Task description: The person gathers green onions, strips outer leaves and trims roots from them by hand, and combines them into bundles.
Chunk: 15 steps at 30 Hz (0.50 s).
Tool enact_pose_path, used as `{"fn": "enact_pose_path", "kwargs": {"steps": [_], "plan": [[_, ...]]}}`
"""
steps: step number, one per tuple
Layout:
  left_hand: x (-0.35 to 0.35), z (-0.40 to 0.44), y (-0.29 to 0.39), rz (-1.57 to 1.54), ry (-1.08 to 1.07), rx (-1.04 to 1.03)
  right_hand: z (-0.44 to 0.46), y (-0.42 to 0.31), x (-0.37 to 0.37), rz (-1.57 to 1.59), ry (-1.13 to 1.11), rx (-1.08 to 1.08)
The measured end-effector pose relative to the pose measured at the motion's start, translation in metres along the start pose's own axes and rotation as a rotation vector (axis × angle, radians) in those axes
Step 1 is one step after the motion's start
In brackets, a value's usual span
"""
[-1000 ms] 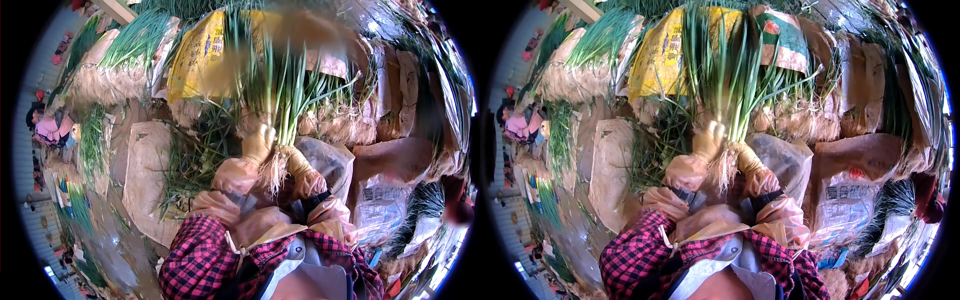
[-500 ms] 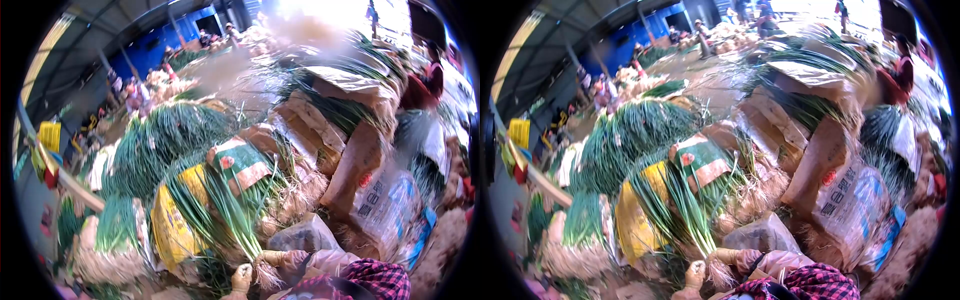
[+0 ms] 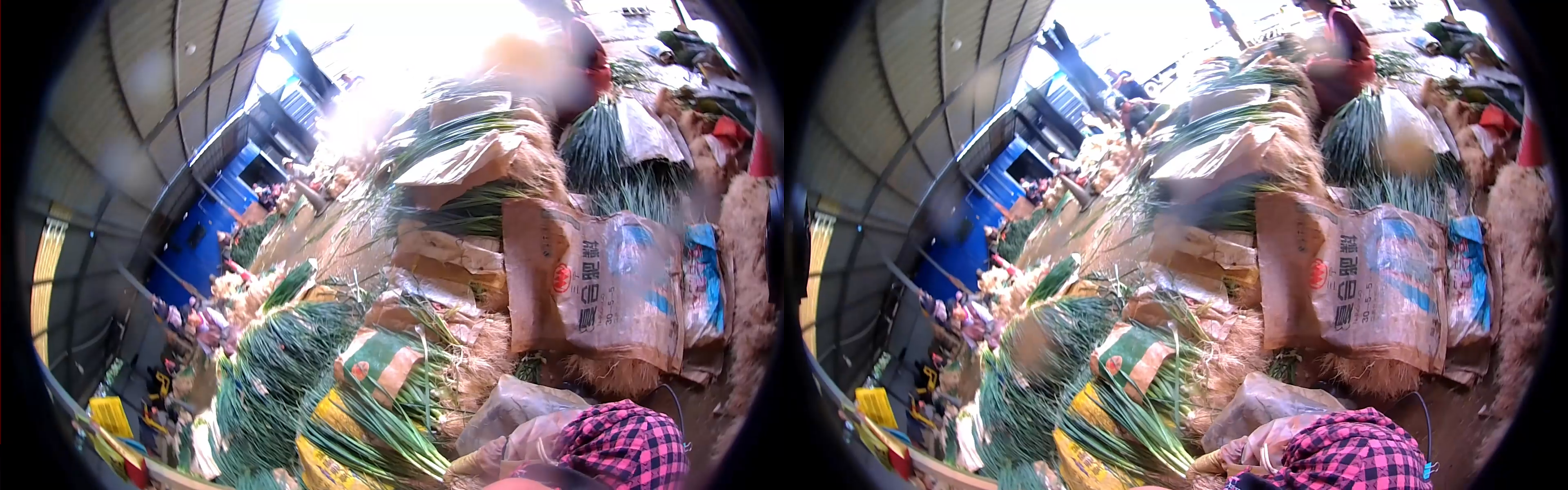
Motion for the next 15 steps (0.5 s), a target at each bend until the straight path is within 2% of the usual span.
{"fn": "enact_pose_path", "kwargs": {"steps": [10,15], "plan": [[-0.006,0.018,0.015,0.055,0.052,-0.018,0.021,-0.001,0.009,-0.084,-0.042,0.070],[-0.007,0.030,-0.003,0.057,0.090,0.000,0.025,0.000,0.011,-0.089,-0.056,0.061]]}}
Point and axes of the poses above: each hand's wrist, its own z-axis towards the middle knuckle, its own x-axis out of the back of the hand, y = z × x, the point moved 7 cm from there along z, towards the middle knuckle, and after that the axes turned 4 degrees about x, right-handed, at the moved point
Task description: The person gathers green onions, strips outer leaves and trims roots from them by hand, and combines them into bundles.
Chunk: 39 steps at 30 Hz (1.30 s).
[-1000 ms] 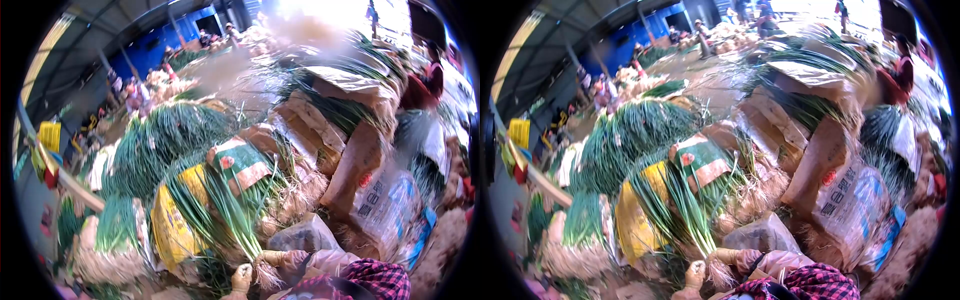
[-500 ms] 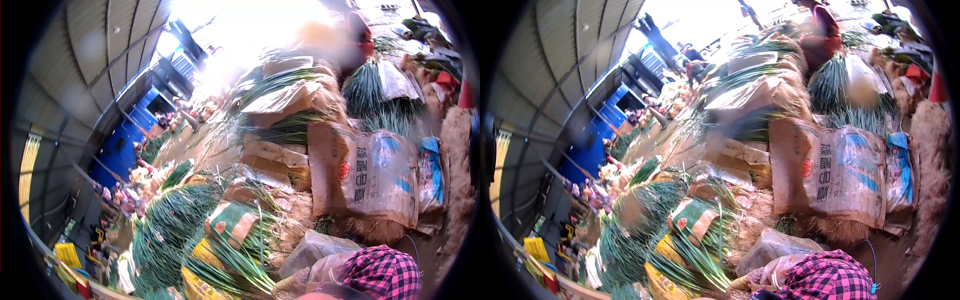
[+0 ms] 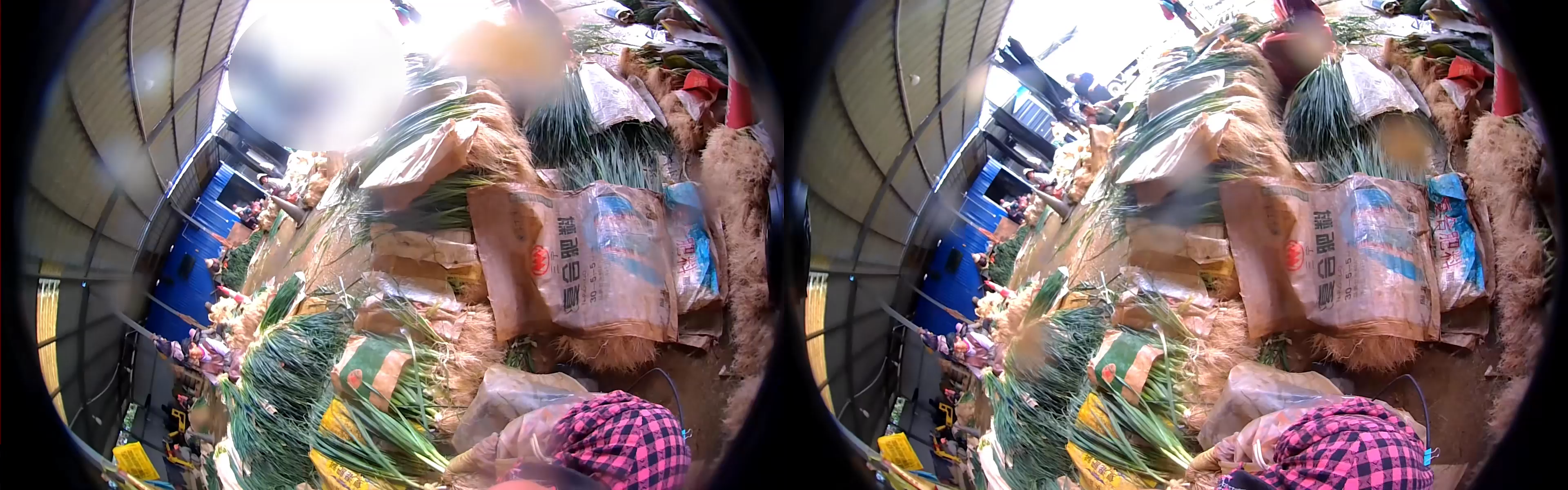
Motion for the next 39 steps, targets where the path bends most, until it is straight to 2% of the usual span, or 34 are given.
{"fn": "enact_pose_path", "kwargs": {"steps": [14,17,21,23,24,25,26,27,29,31,32,33,35,36,37,39], "plan": [[0.003,0.016,-0.039,-0.051,0.145,0.043,0.020,0.009,0.015,0.022,0.029,0.000],[0.016,0.020,-0.065,-0.055,0.265,0.061,0.020,0.015,0.021,0.047,0.047,-0.016],[0.048,0.029,-0.109,-0.052,0.563,0.129,0.026,0.029,0.030,0.066,0.066,-0.066],[0.074,0.048,-0.147,-0.162,0.687,0.205,0.025,0.033,0.036,0.075,0.090,-0.084],[0.087,0.061,-0.174,-0.387,0.628,0.242,0.025,0.035,0.039,0.076,0.110,-0.085],[0.063,0.046,-0.124,-1.045,-0.014,0.224,0.026,0.038,0.041,0.083,0.122,-0.087],[0.034,0.022,-0.059,-1.118,-0.293,0.091,0.028,0.043,0.043,0.086,0.137,-0.094],[0.006,0.011,-0.025,-0.713,-0.018,0.238,0.044,0.063,0.054,0.125,0.100,-0.131],[-0.007,-0.017,-0.024,-0.698,-0.049,0.324,0.039,0.056,0.049,0.148,0.073,-0.149],[-0.012,-0.041,-0.039,-0.723,-0.078,0.357,0.044,0.059,0.063,0.210,0.082,-0.025],[-0.012,-0.051,-0.045,-0.732,-0.095,0.378,0.046,0.049,0.065,0.172,0.002,0.060],[-0.010,-0.061,-0.048,-0.731,-0.099,0.392,0.043,0.060,0.077,0.197,0.183,-0.023],[-0.003,-0.081,-0.053,-0.718,-0.110,0.417,0.044,0.050,0.063,0.292,-0.056,-0.037],[-0.001,-0.090,-0.056,-0.701,-0.117,0.431,0.035,0.044,0.052,0.456,-0.178,-0.081],[0.003,-0.097,-0.059,-0.686,-0.134,0.445,0.034,0.041,0.053,0.471,-0.151,-0.071],[0.011,-0.113,-0.064,-0.665,-0.150,0.461,0.051,0.049,0.098,0.144,0.123,-0.036]]}}
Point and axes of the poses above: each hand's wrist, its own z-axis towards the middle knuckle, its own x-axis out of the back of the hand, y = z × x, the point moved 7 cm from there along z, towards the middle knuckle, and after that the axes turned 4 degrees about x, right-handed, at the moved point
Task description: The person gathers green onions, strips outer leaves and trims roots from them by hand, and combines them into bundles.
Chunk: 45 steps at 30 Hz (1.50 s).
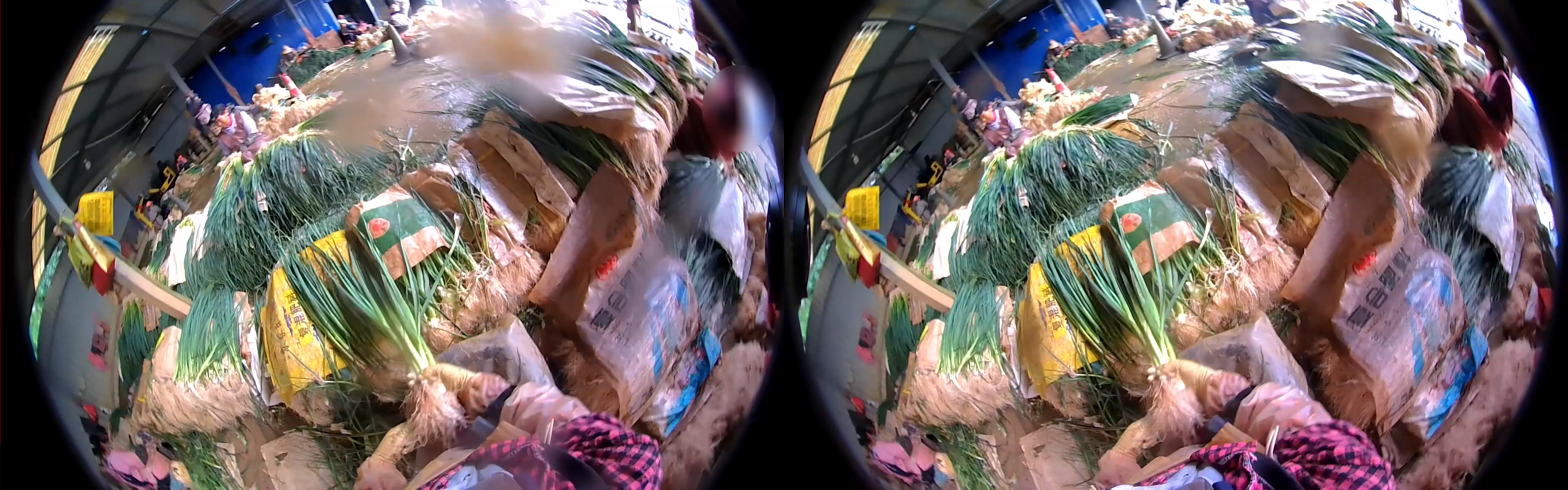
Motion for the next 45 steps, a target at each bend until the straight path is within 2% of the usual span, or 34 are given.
{"fn": "enact_pose_path", "kwargs": {"steps": [5,8,9,10,11,12,13,16,19,20,22,24,26,28,30,33,34,37,41,44,45], "plan": [[0.024,-0.026,0.009,0.126,-0.077,0.037,-0.117,-0.159,-0.062,-0.035,0.045,0.368],[0.013,-0.025,0.010,0.214,-0.133,0.100,-0.226,-0.236,-0.084,-0.062,0.208,0.620],[0.013,-0.018,0.004,0.266,-0.028,0.125,-0.261,-0.248,-0.090,0.011,0.348,0.594],[0.005,-0.009,0.001,0.294,-0.049,0.144,-0.310,-0.279,-0.115,-0.357,0.056,1.049],[-0.011,0.000,0.006,0.419,-0.161,0.053,-0.367,-0.282,-0.143,-0.757,-0.288,1.452],[-0.029,0.007,0.012,0.532,-0.268,-0.046,-0.365,-0.296,-0.101,-0.726,0.250,0.903],[-0.042,0.013,0.016,0.533,-0.269,-0.042,-0.382,-0.298,-0.095,-0.724,0.253,0.900],[-0.063,0.022,0.011,0.540,-0.280,0.065,-0.436,-0.293,-0.060,-0.599,0.623,0.930],[-0.064,0.030,0.004,0.667,-0.188,0.133,-0.505,-0.287,-0.017,-0.454,0.986,0.943],[-0.064,0.033,0.003,0.707,-0.152,0.152,-0.502,-0.281,0.050,-0.359,0.853,0.817],[-0.058,0.039,0.001,0.786,-0.067,0.186,-0.489,-0.262,0.099,-0.176,0.992,0.948],[-0.071,0.022,0.010,0.664,-0.193,0.129,-0.457,-0.224,0.198,0.002,0.924,0.952],[-0.053,0.026,-0.002,0.662,-0.196,0.134,-0.418,-0.165,0.250,0.108,1.078,0.875],[-0.054,0.013,0.002,0.689,-0.234,0.052,-0.391,-0.139,0.275,0.087,1.089,0.829],[-0.039,0.003,-0.003,0.689,-0.197,0.116,-0.370,-0.109,0.294,0.055,1.143,0.706],[-0.032,-0.013,0.000,0.780,-0.176,0.105,-0.352,-0.053,0.321,0.028,1.258,0.495],[-0.035,-0.015,0.002,0.816,-0.183,0.088,-0.347,-0.046,0.331,0.034,1.263,0.489],[-0.048,-0.012,0.008,0.835,-0.154,0.095,-0.346,-0.045,0.342,0.077,1.330,0.563],[-0.041,0.011,-0.005,0.798,-0.151,0.143,-0.353,-0.050,0.330,-0.340,1.748,0.229],[-0.030,0.031,-0.016,0.768,-0.156,0.179,-0.363,-0.058,0.304,-0.358,1.823,0.240],[-0.025,0.037,-0.019,0.749,-0.169,0.186,-0.369,-0.076,0.269,-0.326,1.776,0.305]]}}
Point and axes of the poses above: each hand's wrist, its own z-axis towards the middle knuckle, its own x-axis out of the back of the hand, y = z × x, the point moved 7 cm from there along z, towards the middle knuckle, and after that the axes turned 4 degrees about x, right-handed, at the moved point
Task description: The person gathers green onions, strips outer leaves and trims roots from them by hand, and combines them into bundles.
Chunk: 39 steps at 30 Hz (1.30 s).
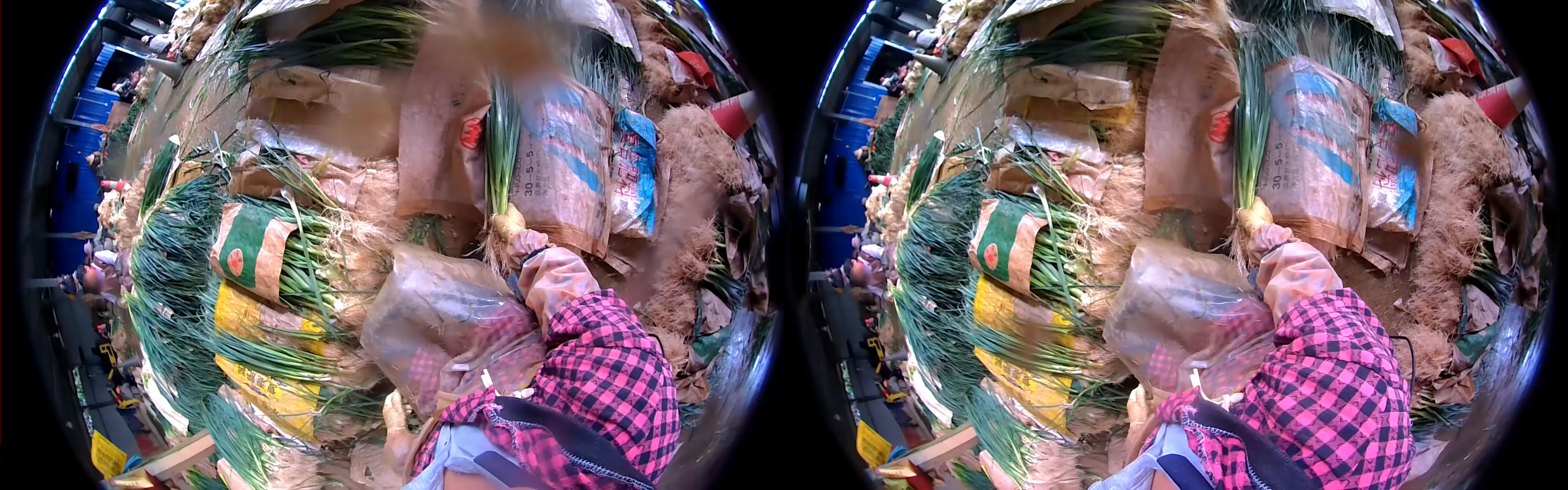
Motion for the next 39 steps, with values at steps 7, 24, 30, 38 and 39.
{"fn": "enact_pose_path", "kwargs": {"steps": [7,24,30,38,39], "plan": [[0.012,-0.010,-0.031,-0.051,0.060,0.061,0.033,0.018,-0.015,-0.246,0.022,-0.014],[0.008,-0.009,-0.080,0.313,0.182,-0.304,-0.007,0.028,0.048,-0.422,-0.392,0.216],[0.068,0.009,-0.009,0.243,0.542,-0.239,-0.044,-0.075,0.000,-0.028,-0.547,0.549],[0.117,0.064,0.032,-0.262,0.858,0.079,-0.212,-0.238,-0.098,0.046,-0.800,0.842],[0.116,0.073,0.035,-0.341,0.844,0.142,-0.233,-0.250,-0.110,0.023,-0.820,0.926]]}}
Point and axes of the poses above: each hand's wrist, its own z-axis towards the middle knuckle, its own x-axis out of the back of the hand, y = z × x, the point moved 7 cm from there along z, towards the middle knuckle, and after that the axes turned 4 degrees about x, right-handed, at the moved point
